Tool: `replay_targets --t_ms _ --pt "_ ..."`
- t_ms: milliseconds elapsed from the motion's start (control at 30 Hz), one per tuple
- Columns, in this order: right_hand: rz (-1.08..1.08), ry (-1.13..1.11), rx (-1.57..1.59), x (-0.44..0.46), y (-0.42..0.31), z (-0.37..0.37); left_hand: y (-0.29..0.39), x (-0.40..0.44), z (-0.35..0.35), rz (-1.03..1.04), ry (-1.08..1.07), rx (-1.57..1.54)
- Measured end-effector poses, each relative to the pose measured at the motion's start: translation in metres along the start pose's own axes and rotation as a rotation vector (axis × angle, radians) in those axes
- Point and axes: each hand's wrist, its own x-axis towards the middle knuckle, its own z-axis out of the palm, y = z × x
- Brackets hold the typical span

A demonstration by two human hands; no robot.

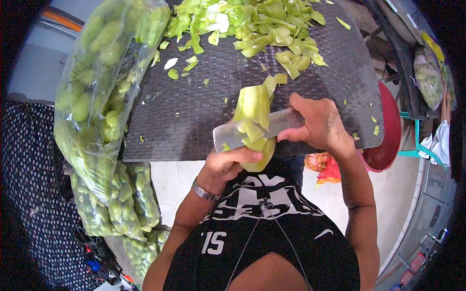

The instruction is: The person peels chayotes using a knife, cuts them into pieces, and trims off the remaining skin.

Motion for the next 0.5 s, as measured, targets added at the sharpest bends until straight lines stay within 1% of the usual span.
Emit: replay_targets --t_ms 100,167,200,267,300,367,400,433,500 --pt "0.086 -0.018 0.012 -0.003 -0.009 0.007 0.000 0.002 -0.003 -0.128 0.087 -0.060" --pt "0.164 0.004 0.027 -0.002 -0.022 0.013 -0.003 0.004 0.001 -0.055 0.067 0.018" --pt "0.138 0.023 0.016 -0.002 -0.021 0.012 -0.004 0.006 0.003 -0.016 0.056 0.057" --pt "0.077 0.060 0.001 0.003 -0.020 0.010 -0.005 0.008 0.008 -0.007 0.097 0.112" --pt "0.118 0.041 -0.014 0.003 -0.020 0.009 -0.004 0.006 0.011 -0.007 0.120 0.140" --pt "0.193 0.014 -0.056 0.004 -0.009 0.002 0.009 0.003 0.016 0.004 0.036 0.084" --pt "0.262 0.038 -0.107 0.002 0.008 -0.001 0.016 0.000 0.017 0.008 -0.006 0.056" --pt "0.356 0.099 -0.088 0.000 0.019 -0.005 0.019 -0.004 0.016 0.030 0.035 0.055" --pt "0.453 0.126 -0.199 0.003 0.033 -0.008 0.019 -0.005 0.014 0.044 0.040 0.080"
